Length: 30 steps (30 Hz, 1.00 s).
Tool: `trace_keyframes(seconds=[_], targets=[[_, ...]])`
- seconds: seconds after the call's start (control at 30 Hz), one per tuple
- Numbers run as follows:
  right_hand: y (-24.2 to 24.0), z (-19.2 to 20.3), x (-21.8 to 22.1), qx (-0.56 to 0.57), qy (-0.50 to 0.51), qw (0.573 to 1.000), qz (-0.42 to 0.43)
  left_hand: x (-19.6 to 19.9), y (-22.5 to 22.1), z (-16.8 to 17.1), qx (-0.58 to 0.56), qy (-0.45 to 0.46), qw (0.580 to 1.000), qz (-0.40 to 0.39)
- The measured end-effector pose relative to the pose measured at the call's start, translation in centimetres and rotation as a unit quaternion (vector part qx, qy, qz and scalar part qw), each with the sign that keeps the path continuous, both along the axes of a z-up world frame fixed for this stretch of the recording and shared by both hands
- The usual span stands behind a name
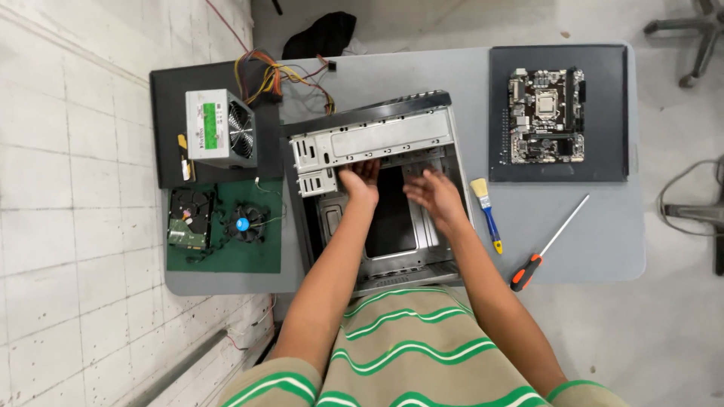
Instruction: Inspecting the structure of a computer case by removing panels and checking the interior components.
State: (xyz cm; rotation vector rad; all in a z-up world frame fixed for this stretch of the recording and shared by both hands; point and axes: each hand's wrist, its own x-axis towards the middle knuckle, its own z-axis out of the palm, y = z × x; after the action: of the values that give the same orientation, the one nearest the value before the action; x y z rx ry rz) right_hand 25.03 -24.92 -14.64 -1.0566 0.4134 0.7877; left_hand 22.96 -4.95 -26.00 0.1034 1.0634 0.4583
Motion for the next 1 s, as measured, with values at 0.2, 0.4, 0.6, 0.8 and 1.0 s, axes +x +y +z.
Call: trace_keyframes(seconds=[0.2, 0.4, 0.6, 0.8, 1.0], targets=[[-5.6, 11.0, -4.5, -0.188, -0.187, 0.941, 0.21, -1.5, -0.3, 1.6, -0.014, 0.02, 0.999, -0.029], [-13.0, 7.7, -1.3, -0.267, -0.324, 0.907, 0.04, -2.4, -0.6, 3.0, -0.035, 0.028, 0.998, -0.042], [-21.0, -8.0, 5.5, -0.312, -0.076, 0.937, -0.139, -2.4, -2.0, 6.8, -0.027, 0.044, 0.998, -0.035], [-21.5, -11.2, 5.2, -0.372, -0.081, 0.918, -0.11, -2.6, -3.2, 5.4, -0.014, 0.07, 0.997, -0.029], [-20.3, -7.8, 3.4, -0.501, -0.22, 0.835, 0.052, -3.5, -4.1, 7.2, -0.026, 0.05, 0.998, -0.027]])
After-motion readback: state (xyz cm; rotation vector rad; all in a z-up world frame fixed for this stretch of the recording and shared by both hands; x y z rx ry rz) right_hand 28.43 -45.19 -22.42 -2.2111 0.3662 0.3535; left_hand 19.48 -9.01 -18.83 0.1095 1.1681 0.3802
